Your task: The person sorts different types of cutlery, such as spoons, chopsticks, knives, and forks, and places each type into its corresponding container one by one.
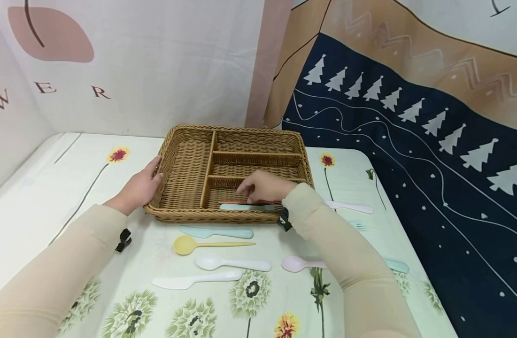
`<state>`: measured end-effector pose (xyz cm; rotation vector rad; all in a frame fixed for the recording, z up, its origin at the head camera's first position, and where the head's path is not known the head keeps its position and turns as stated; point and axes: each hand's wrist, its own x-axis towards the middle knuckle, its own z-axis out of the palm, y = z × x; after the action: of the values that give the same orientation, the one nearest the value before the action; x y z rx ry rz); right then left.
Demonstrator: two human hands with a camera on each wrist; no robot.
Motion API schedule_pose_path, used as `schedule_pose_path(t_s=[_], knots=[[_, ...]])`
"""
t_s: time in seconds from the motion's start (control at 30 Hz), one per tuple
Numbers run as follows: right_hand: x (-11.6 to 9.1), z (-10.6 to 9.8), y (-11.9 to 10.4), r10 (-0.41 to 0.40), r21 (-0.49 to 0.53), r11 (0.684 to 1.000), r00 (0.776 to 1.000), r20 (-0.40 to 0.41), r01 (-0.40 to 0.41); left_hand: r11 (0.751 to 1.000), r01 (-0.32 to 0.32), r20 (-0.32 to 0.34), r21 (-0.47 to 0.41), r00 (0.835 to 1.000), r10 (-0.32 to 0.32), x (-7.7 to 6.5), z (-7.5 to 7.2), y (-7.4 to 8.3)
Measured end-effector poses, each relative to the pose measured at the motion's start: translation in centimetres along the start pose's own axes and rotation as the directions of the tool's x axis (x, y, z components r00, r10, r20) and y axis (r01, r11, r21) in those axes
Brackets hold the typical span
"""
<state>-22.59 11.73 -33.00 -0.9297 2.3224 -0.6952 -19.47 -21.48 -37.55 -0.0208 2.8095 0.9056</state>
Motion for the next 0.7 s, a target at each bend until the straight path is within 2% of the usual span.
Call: schedule_pose_path(t_s=[0.3, 0.53, 0.7], knots=[[-2.3, -1.1, -0.9, 0.036, 0.083, 0.996, 0.989, -0.145, -0.024, 1.000, -0.002, 0.002, -0.004, 1.000, 0.002, -0.1, -0.1, 0.0], [-4.4, -2.0, 0.1, 0.098, 0.194, 0.980, 0.951, -0.293, -0.041, 1.000, -0.001, -0.009, 0.006, 1.000, 0.001, 0.0, -0.1, 0.0], [-6.1, -2.6, 1.0, 0.153, 0.282, 0.958, 0.929, -0.336, -0.055, 1.000, 0.000, -0.010, 0.010, 1.000, 0.000, 0.0, 0.0, 0.0]])
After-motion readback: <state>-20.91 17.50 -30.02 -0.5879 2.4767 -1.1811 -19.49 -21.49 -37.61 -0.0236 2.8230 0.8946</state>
